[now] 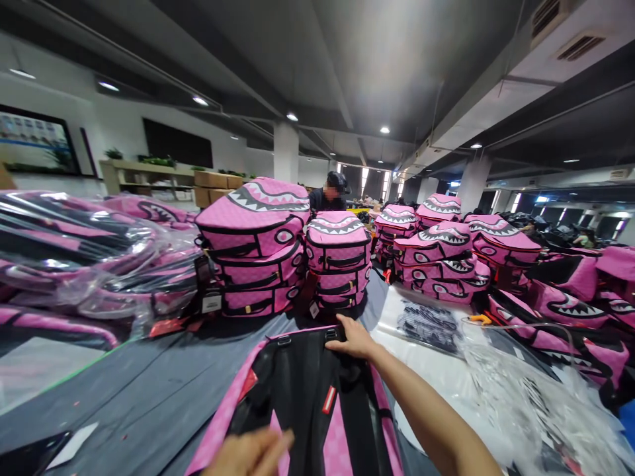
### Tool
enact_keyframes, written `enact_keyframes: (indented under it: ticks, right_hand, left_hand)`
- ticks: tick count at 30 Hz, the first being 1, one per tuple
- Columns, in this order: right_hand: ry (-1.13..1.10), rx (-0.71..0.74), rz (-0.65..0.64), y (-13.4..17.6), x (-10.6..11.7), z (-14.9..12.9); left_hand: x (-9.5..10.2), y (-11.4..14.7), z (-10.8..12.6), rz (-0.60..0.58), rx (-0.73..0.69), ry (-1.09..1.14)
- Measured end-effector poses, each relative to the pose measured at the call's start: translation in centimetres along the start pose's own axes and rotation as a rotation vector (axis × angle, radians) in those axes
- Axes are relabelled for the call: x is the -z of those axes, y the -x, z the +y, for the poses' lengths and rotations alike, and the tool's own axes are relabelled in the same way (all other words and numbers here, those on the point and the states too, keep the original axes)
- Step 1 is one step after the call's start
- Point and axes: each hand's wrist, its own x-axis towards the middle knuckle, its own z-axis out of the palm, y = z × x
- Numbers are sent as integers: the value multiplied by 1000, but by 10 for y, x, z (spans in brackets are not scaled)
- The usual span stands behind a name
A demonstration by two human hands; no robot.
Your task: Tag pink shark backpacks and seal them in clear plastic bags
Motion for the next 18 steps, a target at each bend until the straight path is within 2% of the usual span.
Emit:
enact_keyframes:
  ticks: [1, 2, 3, 4, 7, 9, 13, 18]
  right_hand:
    - [-5, -2, 18, 3, -5, 0]
    - [-8, 2, 32, 5, -9, 0]
    - [-13, 13, 48, 8, -14, -1]
    - [-25, 32, 69, 9, -19, -1]
    - [-93, 106, 154, 11, -31, 0]
    - [-146, 147, 209, 12, -36, 3]
    - [-215, 226, 273, 18, -42, 6]
    - [-250, 265, 360, 39, -51, 0]
  left_hand:
    - [14, -20, 0, 53, -21, -57]
    - [26, -42, 0, 156, -70, -233]
    - [36, -66, -1, 255, -75, -382]
    - [43, -90, -2, 307, -28, -422]
    - [47, -148, -12, 298, 66, -444]
    - [41, -169, -20, 291, 68, -454]
    - [33, -174, -27, 253, -61, -459]
    - [25, -148, -25, 178, -308, -414]
